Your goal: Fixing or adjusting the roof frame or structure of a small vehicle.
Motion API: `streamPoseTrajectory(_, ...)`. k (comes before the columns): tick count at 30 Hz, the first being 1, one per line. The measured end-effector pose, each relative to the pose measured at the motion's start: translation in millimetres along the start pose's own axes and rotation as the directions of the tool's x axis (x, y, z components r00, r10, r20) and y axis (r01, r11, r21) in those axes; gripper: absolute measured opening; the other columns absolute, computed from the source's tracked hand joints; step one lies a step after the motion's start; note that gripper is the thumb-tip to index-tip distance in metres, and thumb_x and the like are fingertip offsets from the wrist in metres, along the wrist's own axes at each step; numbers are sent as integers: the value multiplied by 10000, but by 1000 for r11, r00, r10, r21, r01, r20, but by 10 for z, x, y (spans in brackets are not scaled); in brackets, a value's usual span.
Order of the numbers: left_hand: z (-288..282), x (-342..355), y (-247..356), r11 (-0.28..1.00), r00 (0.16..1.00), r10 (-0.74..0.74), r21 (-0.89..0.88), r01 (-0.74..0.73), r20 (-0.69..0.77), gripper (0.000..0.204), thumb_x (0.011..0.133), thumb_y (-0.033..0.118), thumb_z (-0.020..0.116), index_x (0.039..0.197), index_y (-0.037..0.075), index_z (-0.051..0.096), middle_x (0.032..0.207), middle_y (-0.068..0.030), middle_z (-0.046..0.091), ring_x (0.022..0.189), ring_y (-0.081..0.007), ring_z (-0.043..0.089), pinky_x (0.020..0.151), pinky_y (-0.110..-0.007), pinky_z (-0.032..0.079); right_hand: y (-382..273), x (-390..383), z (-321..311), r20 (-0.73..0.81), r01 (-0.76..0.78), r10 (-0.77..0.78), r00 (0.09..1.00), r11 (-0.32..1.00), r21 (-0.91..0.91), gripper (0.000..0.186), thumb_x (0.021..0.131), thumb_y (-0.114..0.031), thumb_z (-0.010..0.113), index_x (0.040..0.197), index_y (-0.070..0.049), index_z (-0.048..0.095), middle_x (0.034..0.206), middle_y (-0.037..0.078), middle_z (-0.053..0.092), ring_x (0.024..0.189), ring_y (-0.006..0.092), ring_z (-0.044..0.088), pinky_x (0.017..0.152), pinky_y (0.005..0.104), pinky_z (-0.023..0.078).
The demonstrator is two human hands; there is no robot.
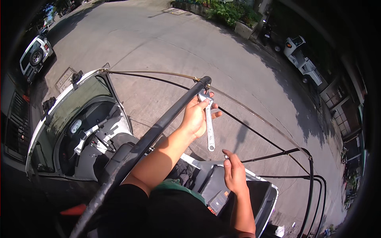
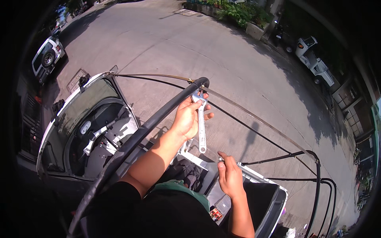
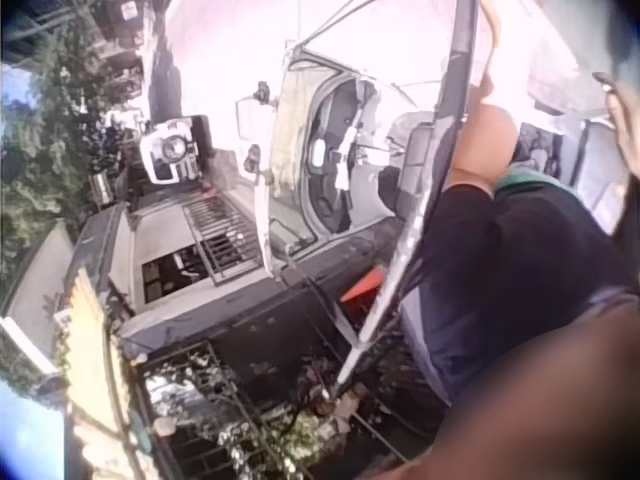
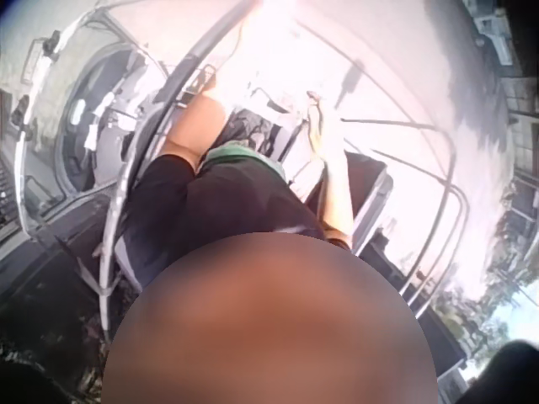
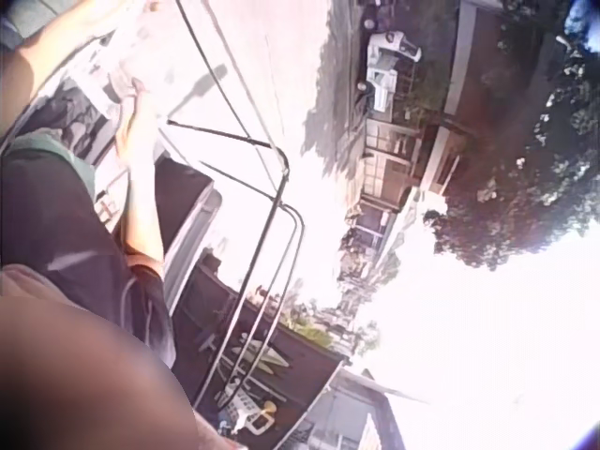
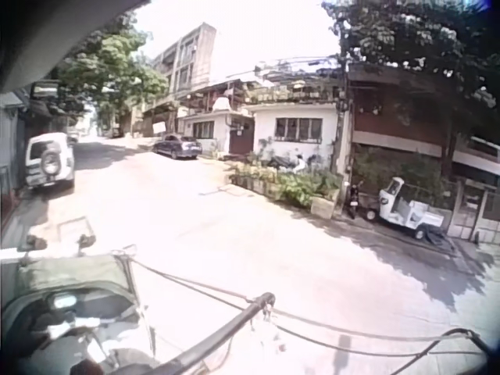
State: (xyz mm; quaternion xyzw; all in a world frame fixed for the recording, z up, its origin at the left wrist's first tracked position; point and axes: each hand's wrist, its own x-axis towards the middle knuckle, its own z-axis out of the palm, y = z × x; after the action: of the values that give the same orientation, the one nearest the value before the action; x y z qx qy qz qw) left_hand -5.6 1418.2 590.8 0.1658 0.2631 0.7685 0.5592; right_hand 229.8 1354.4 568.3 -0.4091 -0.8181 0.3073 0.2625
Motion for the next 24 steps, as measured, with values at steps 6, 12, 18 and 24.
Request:
streamPoseTrajectory(6, 66, 5, 7, 999, 1000, -15, -33, 15, 2, 186, 1033, 73, 433, 1204, 62, 508, 1247, -79, 503, 986, -233, 624, 761, -446, 641, -470, 781, -409, -25, 220, -232, 972, 949, -224, 290, 936, -77, 640, 1223, -44, 668, 840, 124, 526, 741, 279, 566, 690, 386, 476)
streamPoseTrajectory(12, 126, 23, 44, 992, 996, -85, -95, 81, -38, 176, 1049, 120, 396, 1206, 77, 464, 1228, -82, 464, 1003, -261, 632, 786, -491, 641, -525, 1297, -584, 3, 373, -388, 922, 884, -280, 300, 899, -67, 674, 1198, -46, 678, 825, 126, 542, 728, 287, 573, 673, 397, 479)
streamPoseTrajectory(18, 174, -8, -63, 991, 999, 24, -128, -29, -44, 217, 1058, 173, 371, 1231, 82, 465, 1230, -87, 464, 1153, -340, 610, 897, -561, 583, -299, 1446, -588, -26, 433, -462, 886, 847, -308, 225, 872, -122, 721, 1068, -17, 687, 808, 117, 609, 590, 259, 594, 581, 358, 482)
streamPoseTrajectory(24, 169, -43, -241, 998, 990, 68, 4, -69, -120, 367, 1057, 228, 406, 1419, 190, 364, 1405, -89, 479, 1365, -315, 464, 1066, -490, 390, -87, 1233, 33, 154, 2, -77, 985, 901, 433, 202, 917, -151, 698, 961, 45, 673, 721, 33, 654, 605, 74, 521, 536, 257, 415)
